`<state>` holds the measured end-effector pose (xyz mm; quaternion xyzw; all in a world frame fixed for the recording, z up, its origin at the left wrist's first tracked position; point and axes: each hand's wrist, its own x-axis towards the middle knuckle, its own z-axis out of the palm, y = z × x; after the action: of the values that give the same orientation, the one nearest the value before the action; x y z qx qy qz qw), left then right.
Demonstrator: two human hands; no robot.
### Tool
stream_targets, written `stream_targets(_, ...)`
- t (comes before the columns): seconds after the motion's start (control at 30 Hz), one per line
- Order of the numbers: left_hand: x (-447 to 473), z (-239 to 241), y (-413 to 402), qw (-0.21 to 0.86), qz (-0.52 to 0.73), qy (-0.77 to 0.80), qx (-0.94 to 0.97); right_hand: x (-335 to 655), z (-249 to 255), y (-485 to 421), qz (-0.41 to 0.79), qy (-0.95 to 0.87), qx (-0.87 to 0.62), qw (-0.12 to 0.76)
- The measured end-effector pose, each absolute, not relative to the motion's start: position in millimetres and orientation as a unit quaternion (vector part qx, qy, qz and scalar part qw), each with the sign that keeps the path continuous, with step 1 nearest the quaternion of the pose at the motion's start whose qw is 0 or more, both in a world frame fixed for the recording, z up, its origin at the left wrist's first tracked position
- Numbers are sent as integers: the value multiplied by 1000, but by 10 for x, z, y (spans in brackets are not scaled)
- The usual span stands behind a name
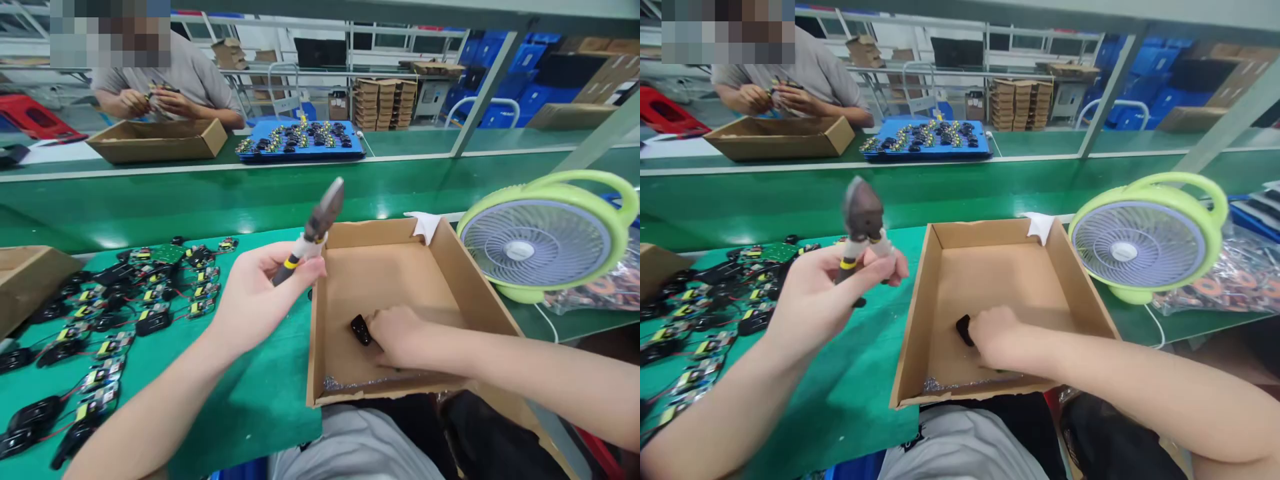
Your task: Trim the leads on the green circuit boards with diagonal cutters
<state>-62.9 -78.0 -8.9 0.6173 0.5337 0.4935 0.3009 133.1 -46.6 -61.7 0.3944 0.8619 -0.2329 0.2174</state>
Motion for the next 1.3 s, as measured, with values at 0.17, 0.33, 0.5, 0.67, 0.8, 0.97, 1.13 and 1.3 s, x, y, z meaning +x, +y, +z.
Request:
stream_targets(0.17,-575,-81,-715,540,506,446,504,1611,-460,-284,-305,847,406,158)
stream_targets(0.33,-407,-159,-624,656,467,399,438,2061,-225,-234,-564,668,462,-151)
stream_targets(0.5,-229,-351,-518,684,419,372,466,2129,-249,-557,-683,337,421,-493)
stream_targets(0.67,-186,-593,-475,697,388,358,485,2068,-367,-860,-691,246,347,-585)
stream_targets(0.8,-213,-707,-448,737,371,343,449,2087,-381,-944,-664,210,323,-641)
stream_targets(0.97,-222,-709,-383,785,384,307,378,2056,-453,-896,-607,178,395,-666)
stream_targets(1.13,-232,-695,-353,812,390,277,335,2043,-646,-908,-545,232,453,-666)
stream_targets(1.3,-248,-731,-357,827,385,258,319,2088,-820,-954,-540,252,490,-636)
